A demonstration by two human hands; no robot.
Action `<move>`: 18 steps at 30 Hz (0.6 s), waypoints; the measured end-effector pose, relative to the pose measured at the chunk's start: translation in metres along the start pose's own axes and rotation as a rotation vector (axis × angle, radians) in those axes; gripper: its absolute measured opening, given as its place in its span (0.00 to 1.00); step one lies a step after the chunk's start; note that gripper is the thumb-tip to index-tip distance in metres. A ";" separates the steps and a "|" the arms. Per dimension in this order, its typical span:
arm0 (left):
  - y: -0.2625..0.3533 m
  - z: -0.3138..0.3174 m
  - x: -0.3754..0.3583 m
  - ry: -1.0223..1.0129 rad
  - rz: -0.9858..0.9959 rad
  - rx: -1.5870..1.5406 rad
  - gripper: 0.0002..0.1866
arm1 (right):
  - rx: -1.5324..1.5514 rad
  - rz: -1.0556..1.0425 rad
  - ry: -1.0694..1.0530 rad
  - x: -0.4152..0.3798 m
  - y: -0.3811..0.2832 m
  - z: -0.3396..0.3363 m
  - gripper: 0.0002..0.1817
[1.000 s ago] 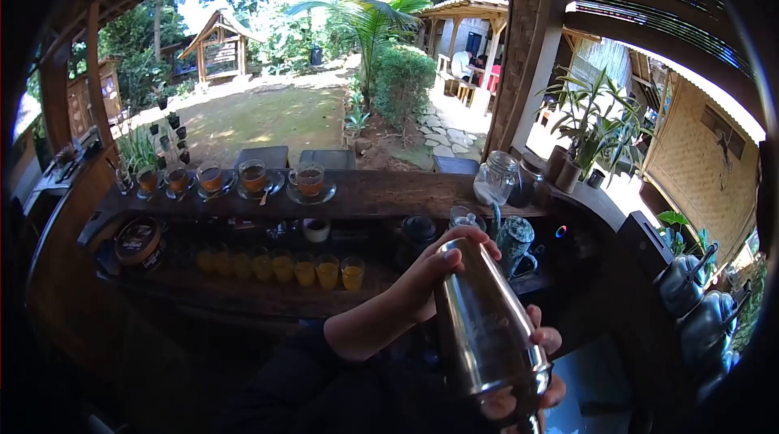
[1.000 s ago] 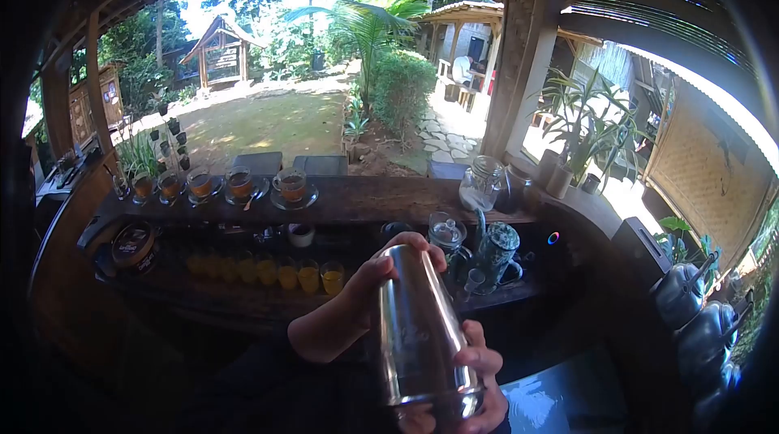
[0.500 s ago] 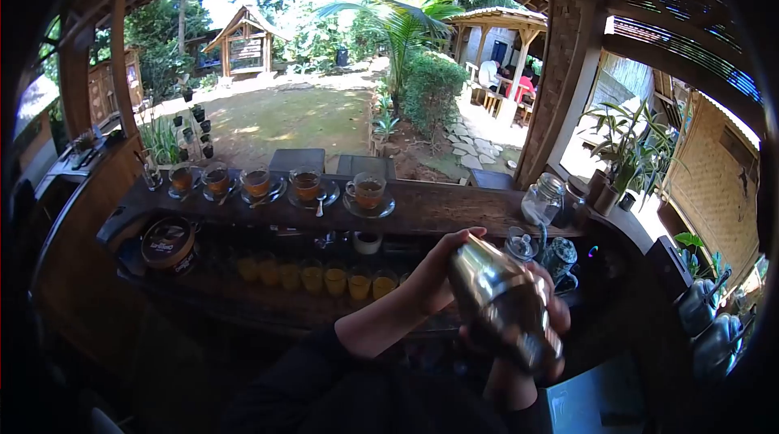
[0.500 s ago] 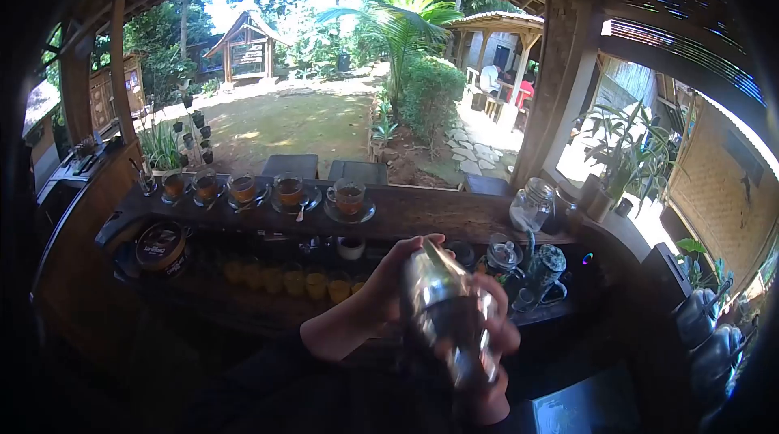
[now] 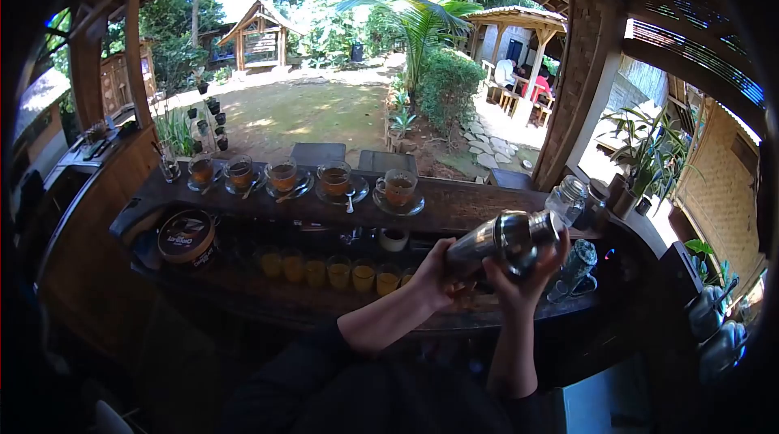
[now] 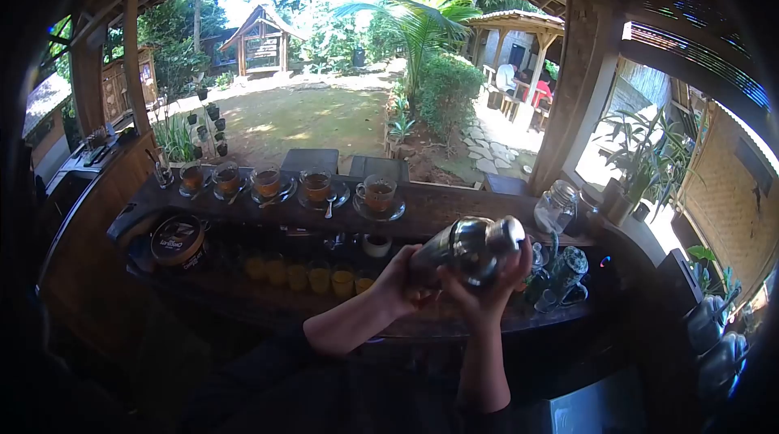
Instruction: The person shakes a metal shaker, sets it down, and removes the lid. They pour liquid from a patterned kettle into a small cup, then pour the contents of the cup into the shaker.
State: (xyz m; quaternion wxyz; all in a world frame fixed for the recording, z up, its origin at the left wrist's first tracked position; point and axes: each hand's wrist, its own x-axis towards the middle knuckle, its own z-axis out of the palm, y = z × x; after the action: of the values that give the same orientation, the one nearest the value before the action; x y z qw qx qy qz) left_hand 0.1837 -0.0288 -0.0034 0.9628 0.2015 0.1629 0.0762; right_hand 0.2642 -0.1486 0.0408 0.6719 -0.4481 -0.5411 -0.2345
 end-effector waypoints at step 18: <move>-0.052 0.051 0.017 -0.447 0.215 0.028 0.22 | 0.282 -0.225 -0.082 -0.008 -0.046 -0.069 0.43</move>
State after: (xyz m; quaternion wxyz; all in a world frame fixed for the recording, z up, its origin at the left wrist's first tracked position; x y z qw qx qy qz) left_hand 0.2216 -0.0911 0.0143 0.9584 0.2428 -0.0755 0.1294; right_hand 0.2599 -0.2313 0.0484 0.6748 -0.2951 -0.6425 -0.2114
